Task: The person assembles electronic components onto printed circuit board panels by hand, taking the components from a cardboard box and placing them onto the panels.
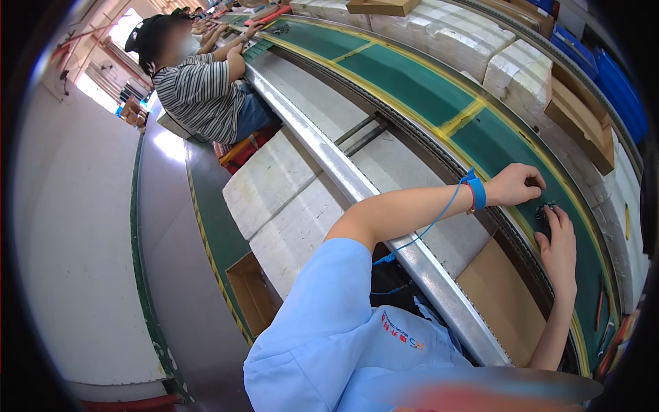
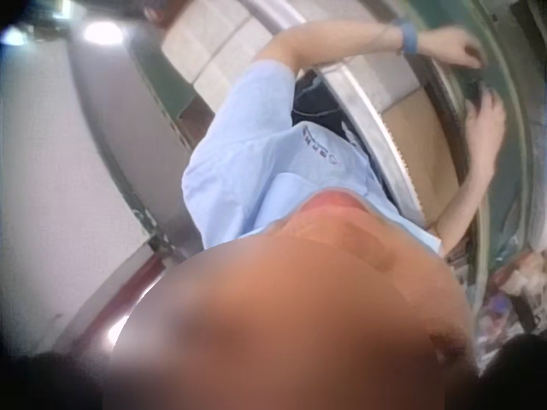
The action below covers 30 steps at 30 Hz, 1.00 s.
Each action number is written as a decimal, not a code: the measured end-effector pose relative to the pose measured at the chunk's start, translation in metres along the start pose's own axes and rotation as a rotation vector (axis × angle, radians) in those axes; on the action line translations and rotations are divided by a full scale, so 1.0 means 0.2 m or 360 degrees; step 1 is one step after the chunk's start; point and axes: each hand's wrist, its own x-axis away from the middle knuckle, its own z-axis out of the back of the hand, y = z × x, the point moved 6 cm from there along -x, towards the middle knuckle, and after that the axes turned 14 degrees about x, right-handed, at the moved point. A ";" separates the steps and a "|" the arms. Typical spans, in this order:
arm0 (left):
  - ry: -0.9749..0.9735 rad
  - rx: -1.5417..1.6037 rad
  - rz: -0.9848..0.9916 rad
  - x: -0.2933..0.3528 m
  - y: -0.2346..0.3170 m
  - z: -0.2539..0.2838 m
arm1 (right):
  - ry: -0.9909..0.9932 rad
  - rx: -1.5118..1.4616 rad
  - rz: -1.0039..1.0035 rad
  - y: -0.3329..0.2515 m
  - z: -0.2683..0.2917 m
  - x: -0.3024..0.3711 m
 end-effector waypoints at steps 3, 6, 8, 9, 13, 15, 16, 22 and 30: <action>0.0006 0.0018 0.0024 0.00 0.02 0.00 | 0.0100 -0.0030 0.0081 0.01 -0.04 -0.04; 0.0007 0.0020 0.0036 0.00 0.01 0.00 | 0.0209 -0.0086 0.0129 0.05 -0.05 -0.06; 0.0003 0.0019 0.0037 0.00 0.01 0.00 | 0.0273 -0.0091 0.0123 0.07 -0.05 -0.08; 0.0009 0.0020 0.0040 0.00 0.02 0.01 | 0.0284 -0.0133 0.0090 0.09 -0.05 -0.08; 0.0007 0.0030 0.0043 0.00 0.01 0.01 | 0.0373 -0.0173 0.0027 0.13 -0.08 -0.10; -0.0004 0.0015 0.0044 0.00 0.01 0.00 | 0.0447 -0.0231 0.0037 0.15 -0.10 -0.10; -0.0011 0.0001 0.0043 0.00 0.02 0.00 | 0.0521 -0.0287 0.0052 0.16 -0.10 -0.09; -0.0003 0.0038 0.0040 0.00 0.01 0.01 | 0.0628 -0.0447 0.0040 0.17 -0.10 -0.09; -0.0301 -0.0064 -0.0111 0.00 0.30 0.13 | 0.0699 -0.0410 -0.0003 0.18 -0.10 -0.08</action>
